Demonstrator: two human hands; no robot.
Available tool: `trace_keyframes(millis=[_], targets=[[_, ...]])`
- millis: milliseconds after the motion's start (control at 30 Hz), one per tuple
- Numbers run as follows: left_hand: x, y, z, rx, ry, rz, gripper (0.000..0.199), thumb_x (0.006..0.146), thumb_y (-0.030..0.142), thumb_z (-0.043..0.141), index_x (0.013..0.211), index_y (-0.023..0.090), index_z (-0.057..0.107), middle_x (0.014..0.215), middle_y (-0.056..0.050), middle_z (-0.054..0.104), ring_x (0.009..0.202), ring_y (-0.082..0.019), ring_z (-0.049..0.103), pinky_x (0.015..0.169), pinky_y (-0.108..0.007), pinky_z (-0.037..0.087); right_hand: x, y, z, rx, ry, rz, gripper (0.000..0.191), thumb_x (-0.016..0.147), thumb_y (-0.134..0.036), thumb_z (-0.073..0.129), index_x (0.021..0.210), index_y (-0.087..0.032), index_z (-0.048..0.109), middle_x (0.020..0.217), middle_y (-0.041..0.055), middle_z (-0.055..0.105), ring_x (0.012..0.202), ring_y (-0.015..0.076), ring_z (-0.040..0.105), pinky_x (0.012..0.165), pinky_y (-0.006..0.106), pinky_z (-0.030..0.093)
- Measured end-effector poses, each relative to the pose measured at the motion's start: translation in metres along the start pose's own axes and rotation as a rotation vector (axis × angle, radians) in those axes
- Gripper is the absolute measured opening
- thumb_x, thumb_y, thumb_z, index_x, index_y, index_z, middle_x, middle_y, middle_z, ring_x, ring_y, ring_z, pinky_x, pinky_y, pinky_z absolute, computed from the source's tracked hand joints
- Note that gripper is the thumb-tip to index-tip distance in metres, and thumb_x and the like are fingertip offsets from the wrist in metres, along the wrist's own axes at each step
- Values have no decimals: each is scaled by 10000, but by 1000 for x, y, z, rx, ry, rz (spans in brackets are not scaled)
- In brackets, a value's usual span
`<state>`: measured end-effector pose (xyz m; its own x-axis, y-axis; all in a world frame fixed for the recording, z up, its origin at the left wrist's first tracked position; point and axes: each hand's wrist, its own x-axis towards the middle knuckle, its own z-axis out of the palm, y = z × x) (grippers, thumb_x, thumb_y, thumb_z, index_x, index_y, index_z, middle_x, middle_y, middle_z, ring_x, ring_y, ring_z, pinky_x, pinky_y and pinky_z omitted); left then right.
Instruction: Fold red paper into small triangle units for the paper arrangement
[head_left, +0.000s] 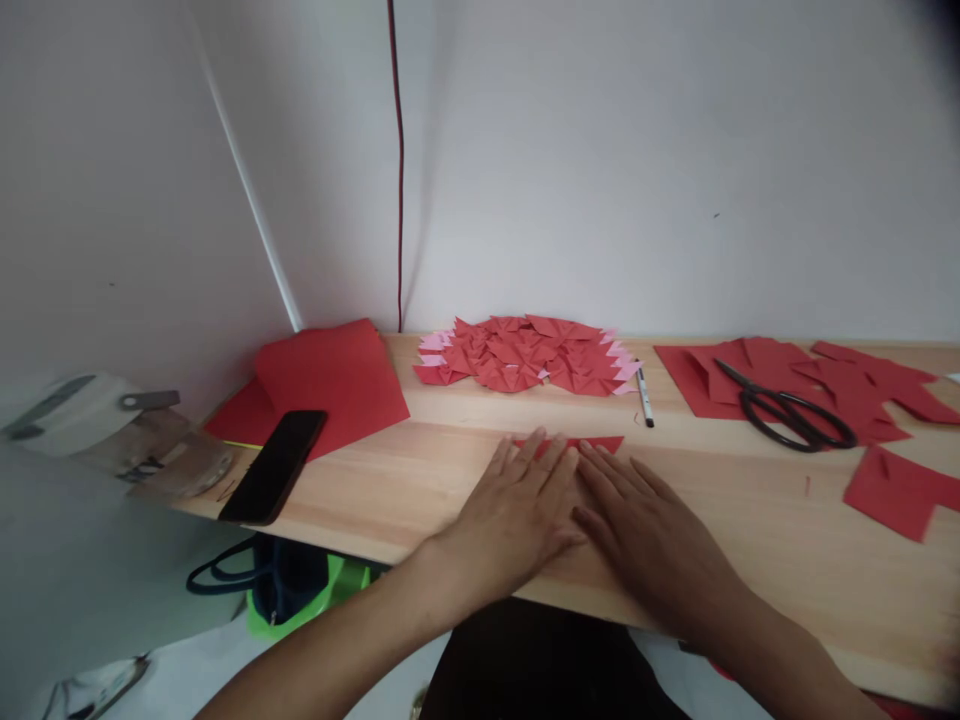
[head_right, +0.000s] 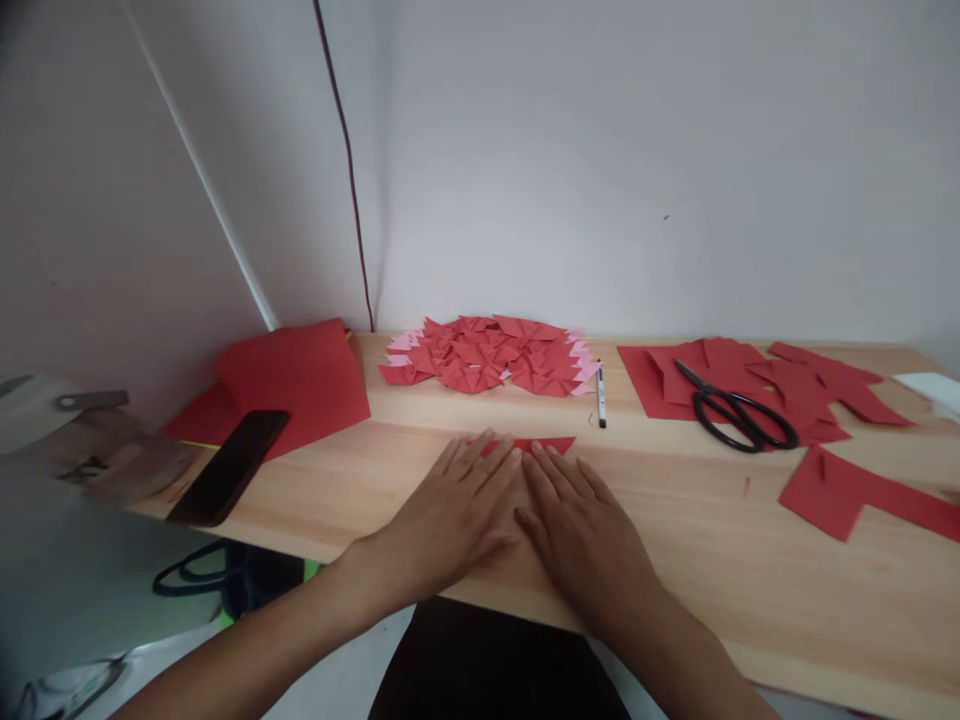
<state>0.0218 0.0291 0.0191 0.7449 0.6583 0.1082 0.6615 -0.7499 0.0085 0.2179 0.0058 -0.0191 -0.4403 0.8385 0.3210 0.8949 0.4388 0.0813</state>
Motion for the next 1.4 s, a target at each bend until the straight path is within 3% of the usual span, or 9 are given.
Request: trace_keyframes(millis=[167,300,400,500,633,1000,1400], targets=[[12,1,11,-89,-52,-89,786,910,628,91,1462,95,260,1543,-105,225,1442,-259,127,1171,-484,131,-1,2,-2,44,-22,24,505,934,-341,329,1318,-76,522,1384,145,494,1269,259,483,1040,469,396],[11,-2,17,-125,-31,-99,766,914,626,107,1469,118,248,1550,-91,206,1444,-255,122,1173,-484,121,-3,12,-10,159,-123,6,539,960,-373,271,1385,-91,446,1420,128,454,1304,227,442,1068,454,377],[10,-2,20,-136,-18,-106,743,918,624,150,1477,141,226,1554,-77,199,1444,-260,115,1170,-493,124,3,13,-16,226,-126,23,570,965,-396,238,1410,-82,408,1464,131,384,1347,224,376,1104,464,322],[10,-2,20,-139,-23,-102,646,956,527,189,1490,164,177,1562,-65,179,1447,-258,98,1165,-499,129,17,2,-22,291,-162,55,594,956,-407,264,1441,-76,350,1512,126,282,1396,221,270,1132,469,262],[11,-3,20,-138,-58,-84,595,963,387,237,1498,150,130,1563,-76,175,1449,-250,85,1166,-493,125,30,-17,-22,364,-239,83,627,950,-427,264,1463,-69,293,1519,125,265,1406,203,243,1139,459,247],[11,-1,23,-99,-28,-108,624,965,491,152,1488,154,186,1555,-66,207,1445,-240,121,1167,-481,135,9,-4,-2,160,-151,191,579,940,-434,253,1428,-158,397,1491,67,348,1381,272,304,1110,543,232],[10,-1,22,-85,-9,-100,645,954,536,187,1463,143,242,1554,-93,206,1441,-251,134,1159,-492,158,-10,18,-9,13,-98,230,601,944,-436,241,1369,-80,475,1450,125,413,1344,329,361,1076,563,276]])
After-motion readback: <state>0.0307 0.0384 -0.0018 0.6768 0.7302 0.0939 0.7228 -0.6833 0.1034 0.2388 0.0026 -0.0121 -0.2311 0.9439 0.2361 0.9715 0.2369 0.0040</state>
